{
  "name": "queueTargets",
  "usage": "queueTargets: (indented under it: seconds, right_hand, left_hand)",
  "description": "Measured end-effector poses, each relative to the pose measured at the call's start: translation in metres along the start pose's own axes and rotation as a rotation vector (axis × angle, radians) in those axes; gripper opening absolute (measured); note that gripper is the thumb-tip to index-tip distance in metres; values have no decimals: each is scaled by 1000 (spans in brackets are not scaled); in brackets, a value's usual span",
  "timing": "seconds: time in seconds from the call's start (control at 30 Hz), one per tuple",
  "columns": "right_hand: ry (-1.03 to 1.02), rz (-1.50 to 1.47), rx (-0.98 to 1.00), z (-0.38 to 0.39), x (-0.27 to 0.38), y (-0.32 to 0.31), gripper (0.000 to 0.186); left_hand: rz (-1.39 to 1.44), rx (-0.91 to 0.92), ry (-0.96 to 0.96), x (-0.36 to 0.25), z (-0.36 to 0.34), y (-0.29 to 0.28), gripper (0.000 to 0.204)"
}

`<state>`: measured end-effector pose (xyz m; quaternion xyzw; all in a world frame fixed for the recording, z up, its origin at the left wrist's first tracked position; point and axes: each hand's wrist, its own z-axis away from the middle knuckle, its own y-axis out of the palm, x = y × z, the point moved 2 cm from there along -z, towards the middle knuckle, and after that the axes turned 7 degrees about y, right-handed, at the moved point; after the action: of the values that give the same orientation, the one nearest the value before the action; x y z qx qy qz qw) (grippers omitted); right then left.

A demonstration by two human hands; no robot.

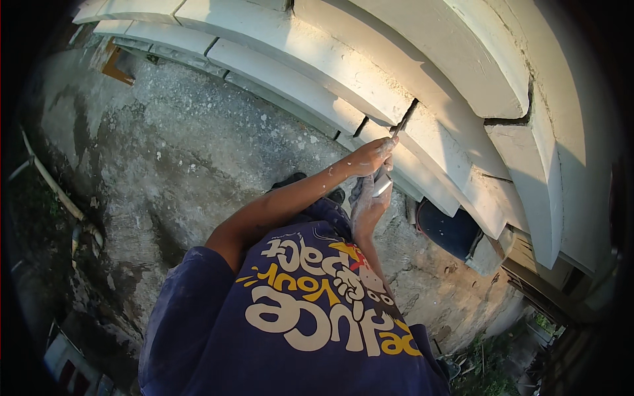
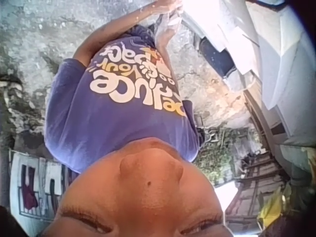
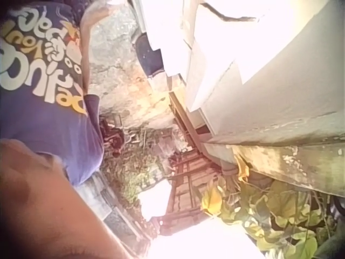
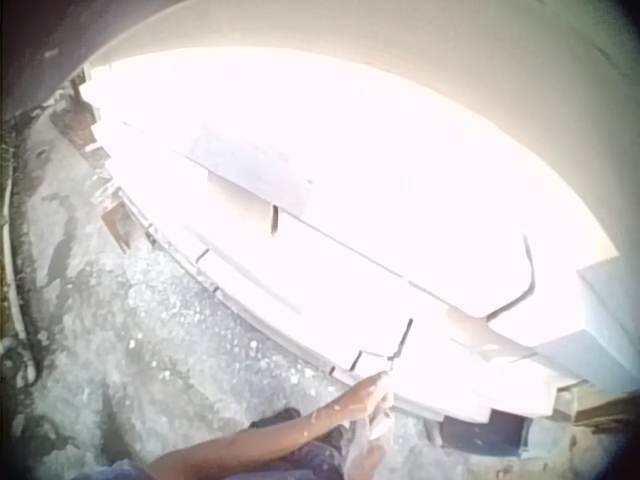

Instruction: Applying plaster filler to the gaps and cracks in a concrete wall using a putty scraper.

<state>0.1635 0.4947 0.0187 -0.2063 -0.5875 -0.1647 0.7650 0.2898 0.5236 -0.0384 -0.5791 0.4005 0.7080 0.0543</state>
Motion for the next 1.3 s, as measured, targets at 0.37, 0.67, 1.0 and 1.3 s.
queueTargets:
  seconds: [0.37,0.67,1.0,1.3]
  right_hand:
    - [3,60,2,1,-16,0,34]
    - [51,-12,13,0,-8,8,33]
    - [18,-45,-31,-2,-18,3,28]
    - [92,-33,-35,0,-11,1,39]
  left_hand:
    - [-30,-3,-9,12,4,-6,61]
    - [73,-44,8,18,1,-12,60]
    - [236,-37,-21,16,1,-1,53]
    - [190,-1,-31,9,3,5,53]
